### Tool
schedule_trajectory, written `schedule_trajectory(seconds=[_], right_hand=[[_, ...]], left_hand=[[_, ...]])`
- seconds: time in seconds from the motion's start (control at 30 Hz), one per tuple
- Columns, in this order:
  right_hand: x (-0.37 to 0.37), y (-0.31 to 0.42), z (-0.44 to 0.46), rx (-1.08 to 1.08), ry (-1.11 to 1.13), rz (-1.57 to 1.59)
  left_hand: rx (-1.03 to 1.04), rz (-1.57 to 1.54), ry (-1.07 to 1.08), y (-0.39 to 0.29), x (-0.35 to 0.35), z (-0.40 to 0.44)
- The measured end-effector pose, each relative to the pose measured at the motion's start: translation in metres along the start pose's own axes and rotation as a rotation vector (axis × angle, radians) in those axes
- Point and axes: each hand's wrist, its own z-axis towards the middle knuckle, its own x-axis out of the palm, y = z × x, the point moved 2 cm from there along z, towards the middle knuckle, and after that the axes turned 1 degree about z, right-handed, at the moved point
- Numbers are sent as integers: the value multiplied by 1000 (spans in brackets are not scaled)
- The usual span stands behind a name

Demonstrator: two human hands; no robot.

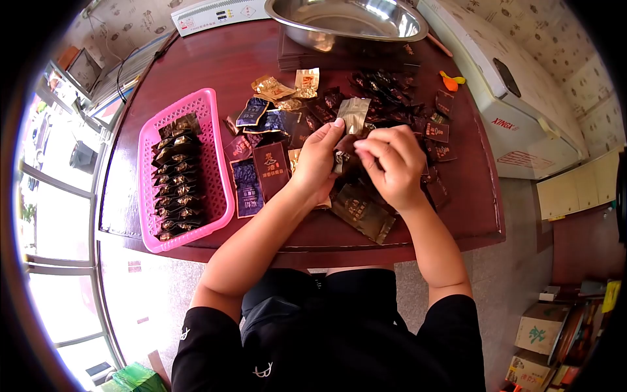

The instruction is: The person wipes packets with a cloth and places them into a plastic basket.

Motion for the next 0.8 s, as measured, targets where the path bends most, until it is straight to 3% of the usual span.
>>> schedule_trajectory(seconds=[0.13,0.23,0.37,0.43,0.53,0.63,0.7,0.8], right_hand=[[1,1,0,23,37,19],[8,9,-5,29,116,173],[-2,-6,0,27,27,24],[-8,-26,-2,86,-66,-127],[-19,-32,-1,197,-233,-92],[-14,-8,4,56,-118,-7],[-3,0,2,7,42,-100],[-2,-17,-4,90,-5,-155]], left_hand=[[8,-3,-81,-2,4,-2],[82,-6,78,6,-15,9],[170,121,-59,10,-3,8],[197,245,-4,14,-6,9],[428,595,19,13,-5,6],[617,698,-44,10,-3,3],[600,706,-26,9,-6,3],[492,707,22,9,-6,4]])
